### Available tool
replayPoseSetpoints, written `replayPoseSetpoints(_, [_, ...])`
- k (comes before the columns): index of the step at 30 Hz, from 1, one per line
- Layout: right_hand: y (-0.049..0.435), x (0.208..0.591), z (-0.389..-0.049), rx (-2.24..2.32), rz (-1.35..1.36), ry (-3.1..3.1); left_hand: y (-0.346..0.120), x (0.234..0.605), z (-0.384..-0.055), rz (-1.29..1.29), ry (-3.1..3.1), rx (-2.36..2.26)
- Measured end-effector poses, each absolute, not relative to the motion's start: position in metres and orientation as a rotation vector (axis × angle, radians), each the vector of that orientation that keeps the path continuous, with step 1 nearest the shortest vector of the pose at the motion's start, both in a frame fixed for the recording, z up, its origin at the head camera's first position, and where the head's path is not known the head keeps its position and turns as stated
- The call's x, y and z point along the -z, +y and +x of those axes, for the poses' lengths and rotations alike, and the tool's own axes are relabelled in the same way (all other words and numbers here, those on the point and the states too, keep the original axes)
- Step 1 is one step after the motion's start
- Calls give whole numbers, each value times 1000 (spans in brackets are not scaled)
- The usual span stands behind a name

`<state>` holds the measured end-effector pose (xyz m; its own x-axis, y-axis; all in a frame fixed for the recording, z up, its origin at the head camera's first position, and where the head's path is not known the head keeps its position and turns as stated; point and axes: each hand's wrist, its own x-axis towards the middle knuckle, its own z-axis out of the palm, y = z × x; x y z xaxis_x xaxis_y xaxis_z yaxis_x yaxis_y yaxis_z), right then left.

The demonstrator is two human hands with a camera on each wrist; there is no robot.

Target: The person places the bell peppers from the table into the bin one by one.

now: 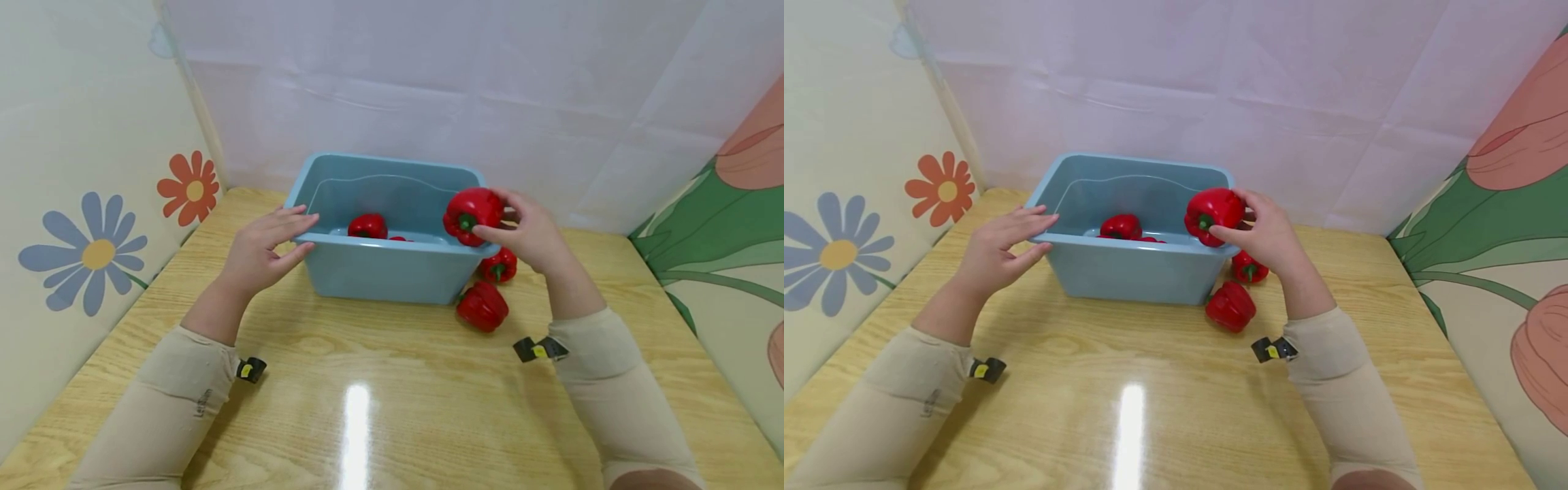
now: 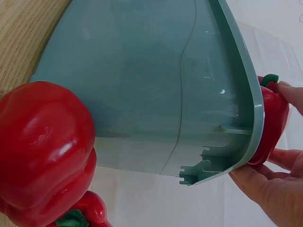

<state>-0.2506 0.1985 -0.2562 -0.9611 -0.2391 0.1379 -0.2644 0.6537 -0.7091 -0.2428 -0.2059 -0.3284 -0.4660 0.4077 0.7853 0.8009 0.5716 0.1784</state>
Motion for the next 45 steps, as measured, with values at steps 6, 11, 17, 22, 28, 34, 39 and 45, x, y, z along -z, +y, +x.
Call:
replayPoseSetpoints(6, [198, 256, -251, -1236, 436, -2829, -206, 328, -243, -962, -2090, 714])
replayPoseSetpoints(11, [199, 256, -250, -1251, 434, -2836, -205, 328, -242, -965, -2088, 714])
replayPoseSetpoints(17, [199, 257, -249, -1266, 411, -2839, -204, 327, -242, -959, -2091, 711])
replayPoseSetpoints(22, [199, 258, -249, -1262, 402, -2838, -205, 327, -242, -946, -2109, 702])
replayPoseSetpoints(28, [199, 258, -249, -1244, 373, -2850, -205, 327, -243, -943, -2115, 698])
replayPoseSetpoints(34, [200, 259, -249, -1244, 382, -2843, -205, 327, -242, -943, -2114, 698])
replayPoseSetpoints(39, [200, 260, -249, -1260, 406, -2822, -205, 327, -242, -944, -2105, 698])
replayPoseSetpoints(45, [200, 260, -249, -1272, 443, -2808, -205, 328, -242, -946, -2096, 706])
